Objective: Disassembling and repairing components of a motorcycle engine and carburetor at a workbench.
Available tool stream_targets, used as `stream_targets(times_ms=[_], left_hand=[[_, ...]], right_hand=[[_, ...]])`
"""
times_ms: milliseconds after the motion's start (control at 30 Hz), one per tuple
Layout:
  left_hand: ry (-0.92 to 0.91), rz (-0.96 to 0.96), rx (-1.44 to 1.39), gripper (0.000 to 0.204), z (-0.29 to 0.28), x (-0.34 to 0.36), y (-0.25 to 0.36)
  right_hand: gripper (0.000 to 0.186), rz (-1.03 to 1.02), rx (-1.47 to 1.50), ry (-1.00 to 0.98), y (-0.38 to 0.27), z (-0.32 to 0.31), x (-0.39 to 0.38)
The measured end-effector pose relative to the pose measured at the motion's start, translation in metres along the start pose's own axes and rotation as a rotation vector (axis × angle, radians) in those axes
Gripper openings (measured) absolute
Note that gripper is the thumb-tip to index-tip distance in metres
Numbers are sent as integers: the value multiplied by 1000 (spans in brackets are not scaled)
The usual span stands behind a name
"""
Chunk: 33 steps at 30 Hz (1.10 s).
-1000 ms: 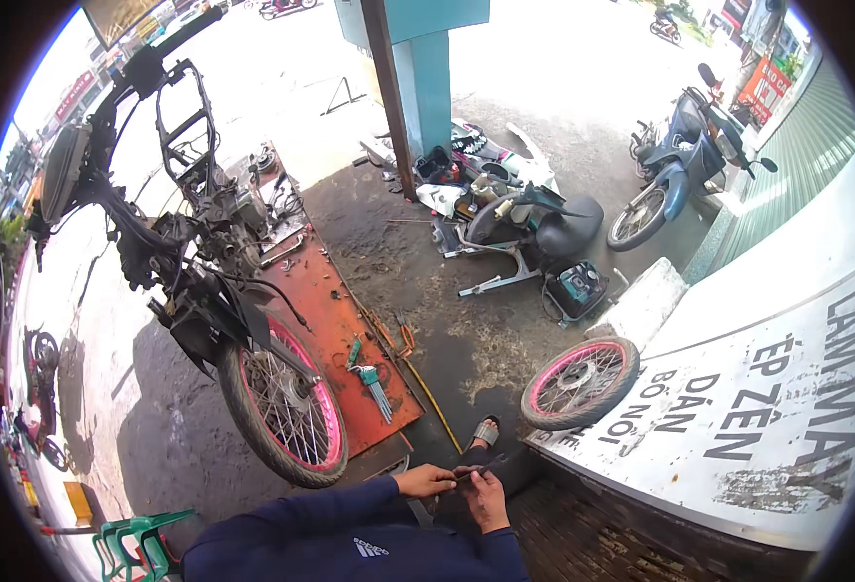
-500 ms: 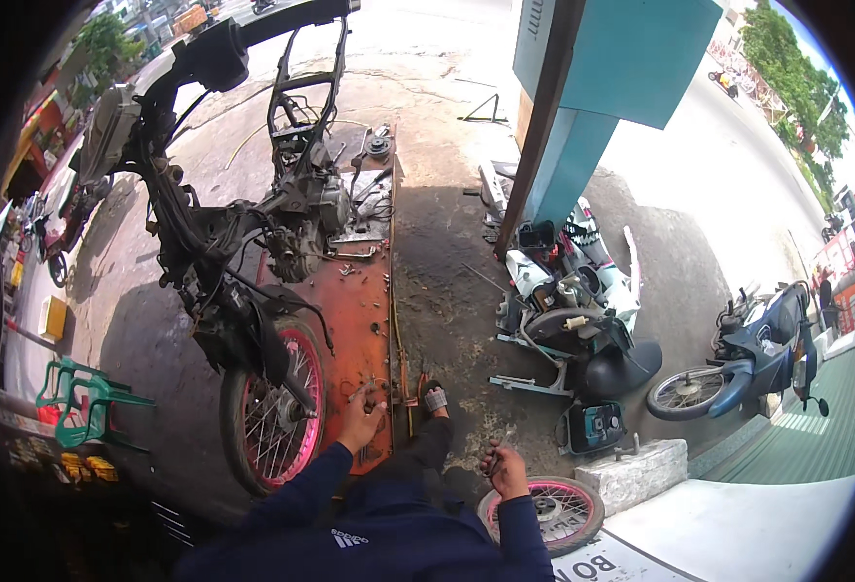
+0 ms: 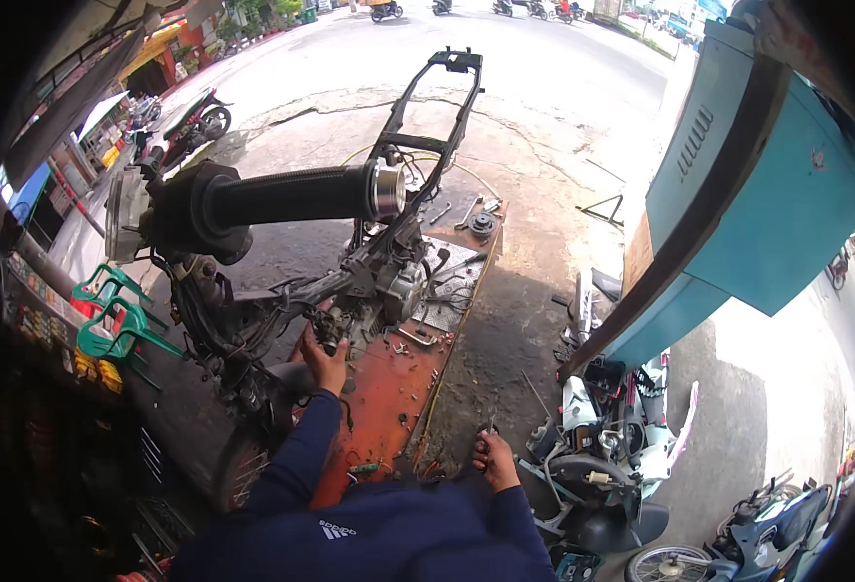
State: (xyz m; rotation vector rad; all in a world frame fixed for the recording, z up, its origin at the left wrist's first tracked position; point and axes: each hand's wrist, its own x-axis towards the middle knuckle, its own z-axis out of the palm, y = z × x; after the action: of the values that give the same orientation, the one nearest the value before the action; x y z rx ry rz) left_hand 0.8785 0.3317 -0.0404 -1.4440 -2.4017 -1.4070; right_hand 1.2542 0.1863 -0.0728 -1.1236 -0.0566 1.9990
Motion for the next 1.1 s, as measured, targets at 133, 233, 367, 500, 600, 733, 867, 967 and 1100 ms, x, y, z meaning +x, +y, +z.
stream_targets(times_ms=[133, 233, 367, 500, 600, 733, 867, 967, 1100], left_hand=[[27, -223, -13, 91, 25, 22, 4], [28, -386, 23, 76, 41, 22, -36], [81, -360, 31, 66, 32, 20, -7], [-39, -514, -186, 75, 27, 18, 49], [-119, -458, -489, 72, 37, 10, 31], [-37, -551, -615, 54, 61, 7, 51], [-68, -571, -883, 57, 59, 3, 85], [-79, -631, -962, 61, 44, -7, 106], [-144, -649, -1047, 67, 25, -24, 93]], right_hand=[[17, 65, -303, -87, -79, 64, 61], [18, 175, -554, -359, -126, 123, 101], [15, 199, -927, -532, -171, 174, 150], [28, 63, -1125, -646, -186, 216, 178], [33, -5, -1196, -710, -176, 242, 183], [33, -84, -1093, -702, -159, 253, 173], [30, -199, -991, -741, -161, 244, 165], [29, -185, -1123, -674, -171, 242, 147], [27, -211, -1145, -736, -148, 229, 128]])
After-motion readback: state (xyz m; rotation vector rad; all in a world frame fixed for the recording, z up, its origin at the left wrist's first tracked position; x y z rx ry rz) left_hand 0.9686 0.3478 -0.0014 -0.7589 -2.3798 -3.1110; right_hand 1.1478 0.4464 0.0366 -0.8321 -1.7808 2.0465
